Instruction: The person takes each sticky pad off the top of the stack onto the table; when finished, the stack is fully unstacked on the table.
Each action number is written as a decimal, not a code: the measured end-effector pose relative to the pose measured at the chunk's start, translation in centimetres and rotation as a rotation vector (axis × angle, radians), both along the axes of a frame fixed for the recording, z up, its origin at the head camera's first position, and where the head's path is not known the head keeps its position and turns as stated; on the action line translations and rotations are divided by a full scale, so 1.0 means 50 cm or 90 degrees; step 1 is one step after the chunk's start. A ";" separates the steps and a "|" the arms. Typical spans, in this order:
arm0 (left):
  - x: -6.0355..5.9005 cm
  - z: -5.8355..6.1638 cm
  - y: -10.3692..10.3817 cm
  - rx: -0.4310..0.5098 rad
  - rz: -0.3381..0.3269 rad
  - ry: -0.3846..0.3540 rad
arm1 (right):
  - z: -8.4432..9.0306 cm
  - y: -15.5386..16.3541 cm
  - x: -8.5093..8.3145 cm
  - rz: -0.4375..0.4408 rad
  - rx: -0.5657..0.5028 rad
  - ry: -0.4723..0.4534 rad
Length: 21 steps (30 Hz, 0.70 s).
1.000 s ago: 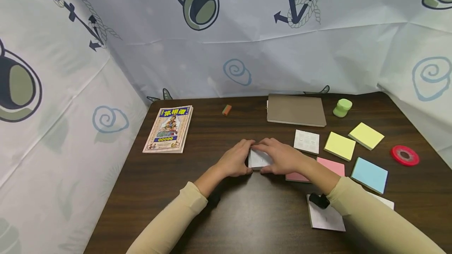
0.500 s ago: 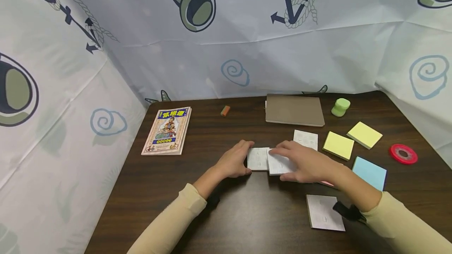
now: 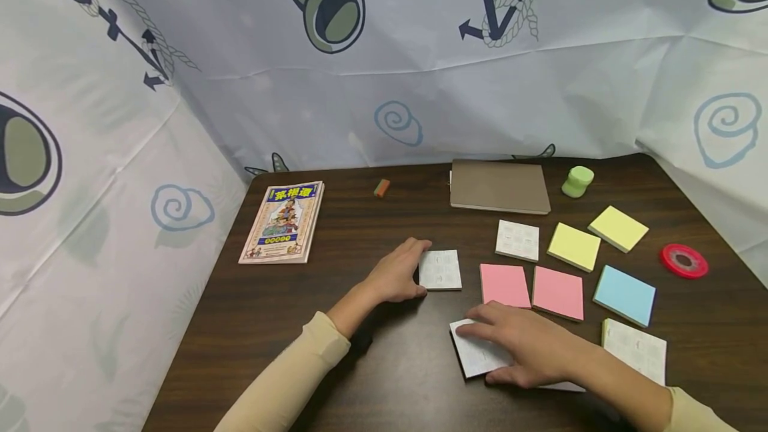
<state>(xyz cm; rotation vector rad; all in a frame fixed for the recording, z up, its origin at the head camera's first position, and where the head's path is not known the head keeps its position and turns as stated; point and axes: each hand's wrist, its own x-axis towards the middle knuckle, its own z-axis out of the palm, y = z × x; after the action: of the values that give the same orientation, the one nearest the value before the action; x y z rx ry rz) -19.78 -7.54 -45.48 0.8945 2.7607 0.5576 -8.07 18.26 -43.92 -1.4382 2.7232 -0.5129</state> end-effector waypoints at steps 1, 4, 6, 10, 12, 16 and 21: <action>0.000 0.000 0.000 -0.001 0.000 -0.001 | -0.003 -0.001 0.002 0.004 0.003 -0.001; 0.001 0.000 0.001 -0.002 -0.001 -0.001 | -0.010 -0.005 0.006 0.011 0.011 0.003; 0.001 0.000 0.001 -0.002 -0.002 -0.001 | -0.015 -0.007 0.007 0.014 0.015 0.011; 0.001 0.000 0.002 -0.002 -0.003 0.003 | -0.021 -0.009 0.009 0.022 0.014 0.023; 0.002 0.000 0.002 -0.002 -0.004 0.001 | -0.023 -0.009 0.010 0.023 0.017 0.023; 0.004 0.001 0.002 -0.002 -0.003 -0.003 | -0.024 -0.008 0.010 0.023 0.031 0.015; 0.004 0.003 0.002 0.001 -0.001 -0.001 | -0.023 -0.008 0.010 0.018 0.044 0.010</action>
<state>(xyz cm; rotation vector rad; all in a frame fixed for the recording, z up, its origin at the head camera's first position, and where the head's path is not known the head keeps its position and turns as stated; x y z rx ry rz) -19.56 -7.44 -45.30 0.8950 2.7583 0.5597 -7.58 17.87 -45.06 -1.4674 2.7000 -0.4030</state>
